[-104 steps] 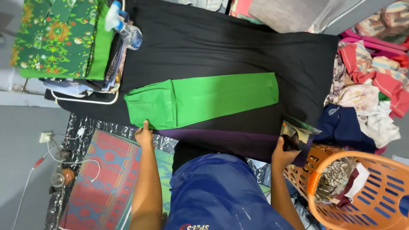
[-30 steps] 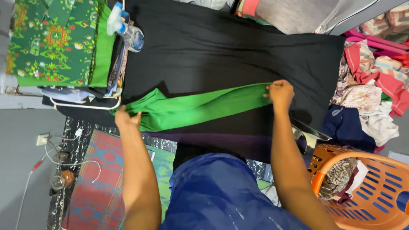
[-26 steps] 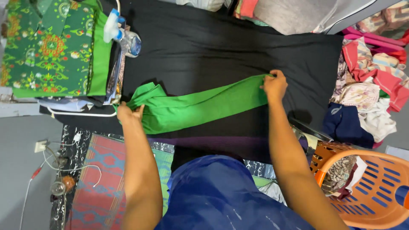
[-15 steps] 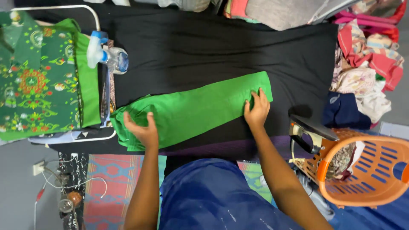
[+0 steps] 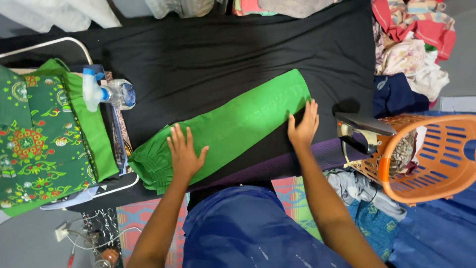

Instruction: The person irons a green pair of shorts on a black ironing board using a steam iron. They repeatedly smooth the fabric, fold the garment, and press the seams to remove wrinkles.

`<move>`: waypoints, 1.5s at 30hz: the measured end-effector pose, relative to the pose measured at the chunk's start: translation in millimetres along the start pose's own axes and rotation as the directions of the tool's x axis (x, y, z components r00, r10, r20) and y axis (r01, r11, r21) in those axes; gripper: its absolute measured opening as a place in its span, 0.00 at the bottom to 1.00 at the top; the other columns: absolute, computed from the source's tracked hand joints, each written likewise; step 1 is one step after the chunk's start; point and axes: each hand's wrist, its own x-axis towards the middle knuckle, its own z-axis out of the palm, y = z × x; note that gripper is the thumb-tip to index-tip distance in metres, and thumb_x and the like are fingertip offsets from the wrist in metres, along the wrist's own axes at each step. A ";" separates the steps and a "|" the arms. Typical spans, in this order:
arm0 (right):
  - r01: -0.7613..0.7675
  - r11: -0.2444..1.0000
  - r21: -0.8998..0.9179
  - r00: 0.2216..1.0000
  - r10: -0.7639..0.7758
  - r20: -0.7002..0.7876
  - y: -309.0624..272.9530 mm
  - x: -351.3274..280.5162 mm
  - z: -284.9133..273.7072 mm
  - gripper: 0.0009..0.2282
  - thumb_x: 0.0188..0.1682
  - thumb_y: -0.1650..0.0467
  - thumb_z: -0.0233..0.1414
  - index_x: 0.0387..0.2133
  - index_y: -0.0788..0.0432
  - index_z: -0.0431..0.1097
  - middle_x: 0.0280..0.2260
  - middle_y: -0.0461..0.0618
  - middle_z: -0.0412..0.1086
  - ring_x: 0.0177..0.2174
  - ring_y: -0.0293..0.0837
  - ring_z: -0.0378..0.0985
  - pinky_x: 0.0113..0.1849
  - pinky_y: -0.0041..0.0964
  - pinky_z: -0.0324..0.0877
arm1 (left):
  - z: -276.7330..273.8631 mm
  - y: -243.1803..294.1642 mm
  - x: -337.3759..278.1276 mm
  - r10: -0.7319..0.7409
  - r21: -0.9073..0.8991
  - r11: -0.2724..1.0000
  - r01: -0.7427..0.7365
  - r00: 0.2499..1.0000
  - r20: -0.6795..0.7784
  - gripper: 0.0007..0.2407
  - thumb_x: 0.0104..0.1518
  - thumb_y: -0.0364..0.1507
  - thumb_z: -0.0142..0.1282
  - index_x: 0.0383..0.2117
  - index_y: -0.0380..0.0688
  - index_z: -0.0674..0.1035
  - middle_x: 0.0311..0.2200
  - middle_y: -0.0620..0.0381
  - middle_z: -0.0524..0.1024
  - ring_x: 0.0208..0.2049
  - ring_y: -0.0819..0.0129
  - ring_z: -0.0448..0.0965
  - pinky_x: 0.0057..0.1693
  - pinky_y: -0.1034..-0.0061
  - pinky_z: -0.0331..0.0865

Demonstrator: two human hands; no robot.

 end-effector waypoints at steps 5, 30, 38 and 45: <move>-0.113 0.937 0.329 0.824 0.274 -0.496 58.2 -89.9 -5.5 0.09 0.52 0.73 0.61 0.45 0.56 0.75 0.43 0.53 0.75 0.43 0.52 0.80 0.48 0.43 0.73 | 18.3 38.6 4.6 0.131 -0.113 0.985 -0.129 0.991 0.009 0.40 0.53 0.50 0.58 0.68 0.37 0.61 0.71 0.30 0.48 0.72 0.36 0.47 0.69 0.37 0.46; -0.179 0.934 0.309 0.566 0.355 -0.744 175.7 11.2 -61.1 0.14 0.44 0.69 0.70 0.37 0.64 0.77 0.33 0.66 0.76 0.38 0.62 0.81 0.41 0.50 0.73 | 59.7 64.1 36.7 0.207 -0.149 0.970 -0.191 0.973 0.097 0.41 0.57 0.52 0.51 0.70 0.34 0.54 0.73 0.37 0.43 0.75 0.46 0.40 0.73 0.41 0.36; -0.152 0.961 0.231 0.762 0.263 -0.592 88.5 32.9 -113.1 0.13 0.48 0.64 0.71 0.27 0.59 0.77 0.24 0.56 0.74 0.28 0.53 0.80 0.34 0.43 0.71 | 56.6 71.1 57.4 0.247 -0.264 0.924 -0.276 0.959 -0.136 0.29 0.59 0.40 0.57 0.64 0.36 0.68 0.70 0.38 0.58 0.72 0.47 0.54 0.71 0.39 0.39; -0.154 0.976 -0.153 0.988 0.149 -0.042 -15.9 52.3 -84.1 0.19 0.42 0.49 0.64 0.29 0.50 0.78 0.24 0.50 0.77 0.30 0.57 0.83 0.32 0.49 0.76 | 81.3 109.0 121.4 0.186 -0.345 0.890 -0.297 0.929 -0.320 0.19 0.59 0.39 0.59 0.55 0.50 0.76 0.55 0.59 0.75 0.60 0.63 0.72 0.72 0.50 0.47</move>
